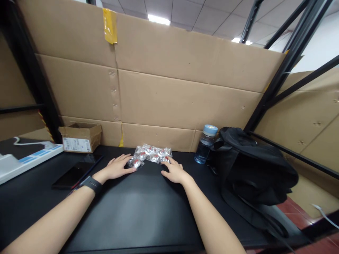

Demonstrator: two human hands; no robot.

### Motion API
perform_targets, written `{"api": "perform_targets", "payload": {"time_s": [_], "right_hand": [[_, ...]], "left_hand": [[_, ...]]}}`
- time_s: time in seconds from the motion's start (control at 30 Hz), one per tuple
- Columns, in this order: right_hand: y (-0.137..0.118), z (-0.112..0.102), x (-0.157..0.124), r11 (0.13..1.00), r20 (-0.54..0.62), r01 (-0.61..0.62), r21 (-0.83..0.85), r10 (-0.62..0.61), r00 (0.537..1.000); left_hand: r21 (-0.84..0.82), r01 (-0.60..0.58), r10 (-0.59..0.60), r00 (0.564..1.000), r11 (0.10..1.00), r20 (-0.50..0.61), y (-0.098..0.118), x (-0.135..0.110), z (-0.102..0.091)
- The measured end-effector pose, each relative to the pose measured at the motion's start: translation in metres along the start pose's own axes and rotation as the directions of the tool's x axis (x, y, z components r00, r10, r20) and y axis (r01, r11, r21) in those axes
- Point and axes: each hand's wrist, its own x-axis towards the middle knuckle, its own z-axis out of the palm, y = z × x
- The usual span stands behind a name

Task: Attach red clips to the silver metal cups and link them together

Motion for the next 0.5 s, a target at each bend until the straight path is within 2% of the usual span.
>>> {"api": "perform_targets", "payload": {"time_s": [0.5], "right_hand": [[-0.0003, -0.0003, -0.0008, 1.000, 0.002, 0.002, -0.004, -0.002, 1.000]], "left_hand": [[-0.021, 0.008, -0.008, 1.000, 1.000, -0.014, -0.0035, 0.0015, 0.0026]]}}
